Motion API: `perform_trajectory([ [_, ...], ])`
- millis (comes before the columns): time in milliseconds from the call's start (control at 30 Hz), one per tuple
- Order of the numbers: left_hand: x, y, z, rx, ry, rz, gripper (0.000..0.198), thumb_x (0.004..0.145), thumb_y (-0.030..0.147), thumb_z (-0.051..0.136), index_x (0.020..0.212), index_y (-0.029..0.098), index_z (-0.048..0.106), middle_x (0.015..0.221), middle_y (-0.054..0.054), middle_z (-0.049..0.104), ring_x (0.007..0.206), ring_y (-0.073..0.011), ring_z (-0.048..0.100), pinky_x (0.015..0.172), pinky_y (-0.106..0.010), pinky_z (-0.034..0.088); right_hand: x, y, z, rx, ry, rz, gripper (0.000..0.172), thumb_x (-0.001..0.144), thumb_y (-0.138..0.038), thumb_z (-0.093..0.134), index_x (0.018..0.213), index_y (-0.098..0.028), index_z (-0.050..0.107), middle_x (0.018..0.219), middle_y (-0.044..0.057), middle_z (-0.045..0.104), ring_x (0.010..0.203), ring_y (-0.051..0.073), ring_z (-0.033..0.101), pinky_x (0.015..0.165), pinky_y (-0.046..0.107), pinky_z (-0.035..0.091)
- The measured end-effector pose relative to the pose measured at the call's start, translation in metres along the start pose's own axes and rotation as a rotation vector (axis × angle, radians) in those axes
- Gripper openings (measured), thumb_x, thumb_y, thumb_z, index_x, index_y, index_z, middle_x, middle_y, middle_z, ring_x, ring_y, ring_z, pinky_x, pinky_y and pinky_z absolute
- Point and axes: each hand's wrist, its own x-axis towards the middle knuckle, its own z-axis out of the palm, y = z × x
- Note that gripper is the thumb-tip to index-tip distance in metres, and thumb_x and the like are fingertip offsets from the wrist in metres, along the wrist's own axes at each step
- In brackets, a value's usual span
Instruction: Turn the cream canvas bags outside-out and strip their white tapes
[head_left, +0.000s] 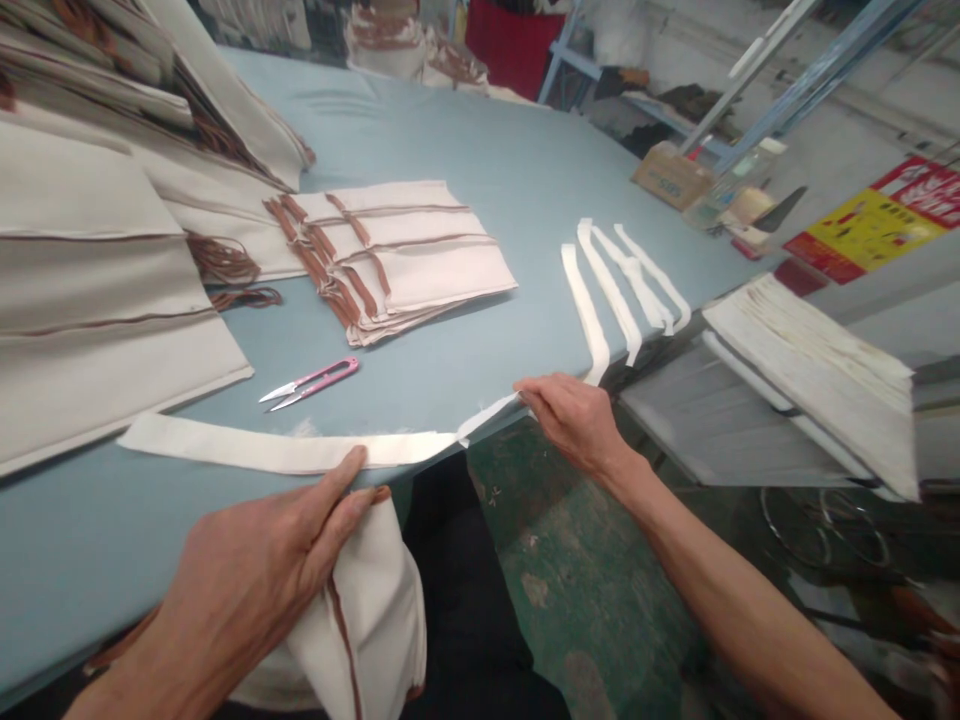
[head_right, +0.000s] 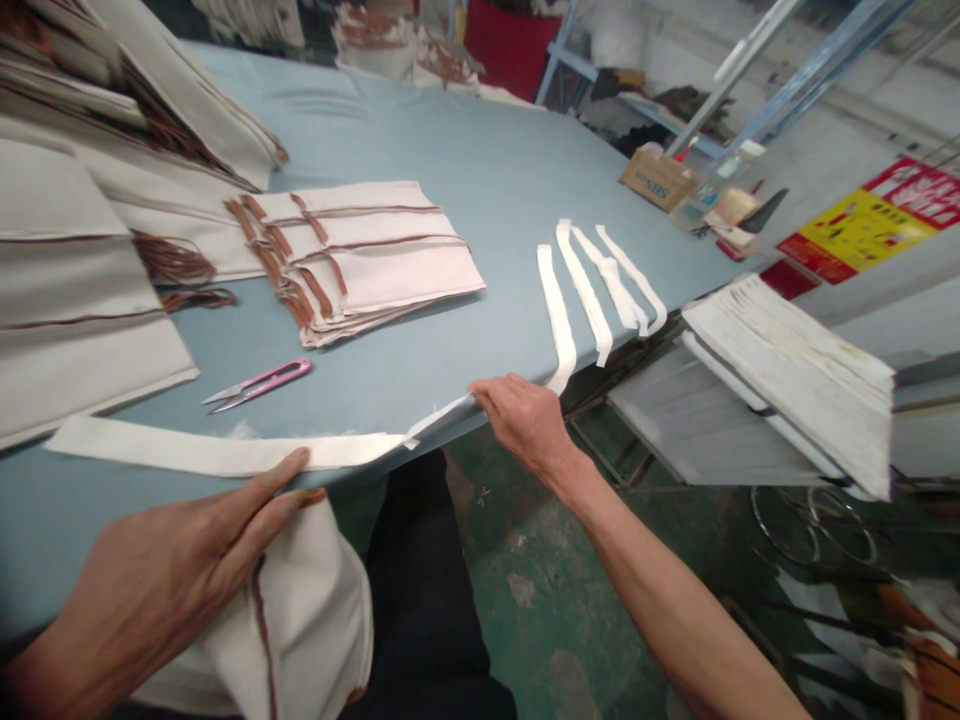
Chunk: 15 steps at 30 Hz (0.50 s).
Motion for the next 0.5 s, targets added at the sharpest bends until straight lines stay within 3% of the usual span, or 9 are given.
perform_trajectory([
  [133, -0.002, -0.005, 0.005, 0.191, -0.082, 0.065, 0.053, 0.107, 0.038, 0.048, 0.156, 0.029, 0.065, 0.112, -0.009, 0.089, 0.080, -0.0366, 0.083, 0.055, -0.035, 0.042, -0.013, 0.009, -0.002, 0.045, -0.036, 0.136, 0.028, 0.112, -0.031, 0.053, 0.107, -0.021, 0.078, 0.095, 0.010, 0.083, 0.089, 0.025, 0.076, 0.081, 0.032, 0.053],
  [300, -0.003, -0.003, 0.009, 0.264, -0.038, 0.045, 0.053, 0.110, 0.038, 0.045, 0.160, 0.031, 0.060, 0.099, -0.009, 0.089, 0.075, -0.0354, 0.083, 0.055, -0.035, 0.040, -0.026, 0.027, -0.019, 0.137, -0.053, 0.355, 0.029, 0.106, -0.040, 0.054, 0.098, -0.022, 0.077, 0.091, 0.011, 0.081, 0.089, 0.027, 0.074, 0.084, 0.035, 0.053],
  [400, -0.001, -0.002, 0.005, 0.261, -0.081, 0.088, 0.054, 0.112, 0.037, 0.042, 0.163, 0.029, 0.056, 0.102, -0.011, 0.089, 0.077, -0.0369, 0.083, 0.055, -0.036, 0.040, -0.039, 0.036, -0.037, 0.206, -0.029, 0.548, 0.033, 0.101, -0.046, 0.058, 0.087, -0.021, 0.075, 0.082, 0.010, 0.078, 0.077, 0.026, 0.071, 0.075, 0.035, 0.051],
  [500, -0.001, -0.002, 0.001, 0.260, -0.100, 0.092, 0.053, 0.112, 0.037, 0.042, 0.162, 0.028, 0.058, 0.103, -0.013, 0.089, 0.079, -0.0376, 0.084, 0.056, -0.036, 0.042, -0.055, 0.027, -0.048, 0.356, -0.050, 0.735, 0.043, 0.096, -0.058, 0.061, 0.082, -0.019, 0.074, 0.072, 0.008, 0.075, 0.061, 0.021, 0.064, 0.060, 0.031, 0.047],
])
